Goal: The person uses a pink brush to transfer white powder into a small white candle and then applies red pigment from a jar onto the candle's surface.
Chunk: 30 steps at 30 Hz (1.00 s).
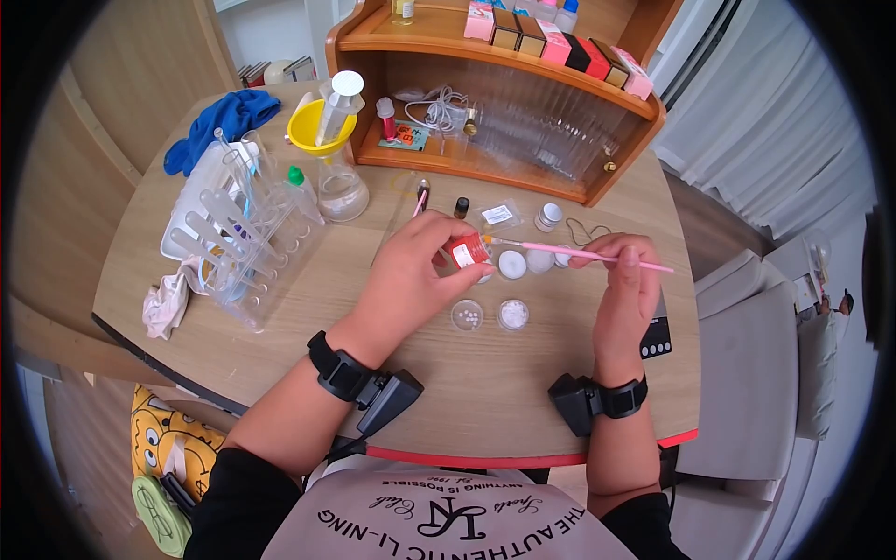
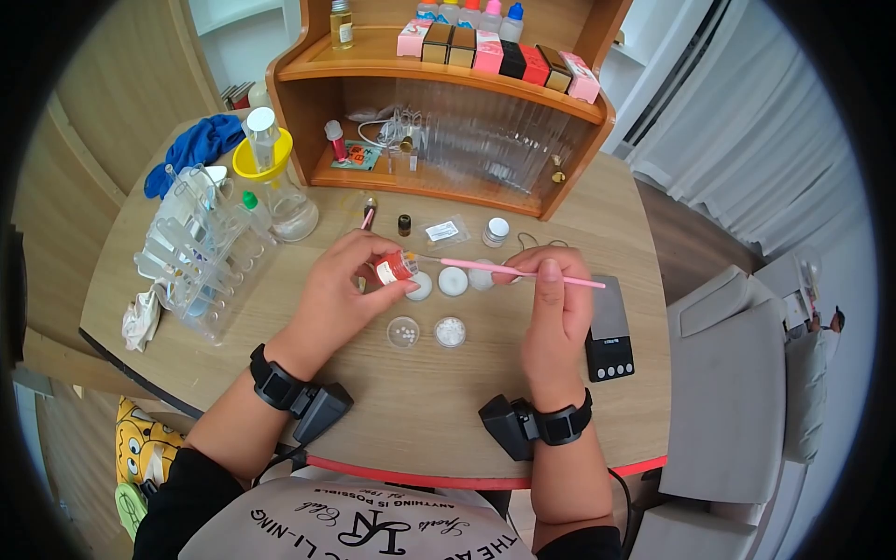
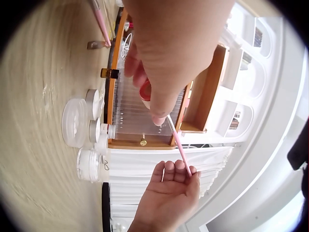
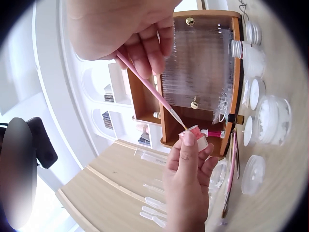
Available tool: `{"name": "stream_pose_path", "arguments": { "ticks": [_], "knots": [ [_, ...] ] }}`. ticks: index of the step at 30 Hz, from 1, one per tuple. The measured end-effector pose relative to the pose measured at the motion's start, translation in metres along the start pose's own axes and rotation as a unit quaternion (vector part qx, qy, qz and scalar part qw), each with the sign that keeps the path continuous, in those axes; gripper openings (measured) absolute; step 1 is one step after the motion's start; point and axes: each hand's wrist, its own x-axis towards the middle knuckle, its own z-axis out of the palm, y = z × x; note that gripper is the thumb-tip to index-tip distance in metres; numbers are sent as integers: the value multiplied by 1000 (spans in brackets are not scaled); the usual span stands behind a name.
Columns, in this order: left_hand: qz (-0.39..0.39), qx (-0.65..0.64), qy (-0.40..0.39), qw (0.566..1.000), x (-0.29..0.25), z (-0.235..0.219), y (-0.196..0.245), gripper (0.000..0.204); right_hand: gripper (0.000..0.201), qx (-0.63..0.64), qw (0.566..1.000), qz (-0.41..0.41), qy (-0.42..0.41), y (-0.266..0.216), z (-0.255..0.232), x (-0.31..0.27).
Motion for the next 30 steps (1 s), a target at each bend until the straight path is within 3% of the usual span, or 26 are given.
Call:
{"name": "stream_pose_path", "arguments": {
  "ticks": [30],
  "knots": [
    [-19,-18,-10,1000,0,0,-3,34,27,23,999,24,1,7,-5,2]
  ]
}}
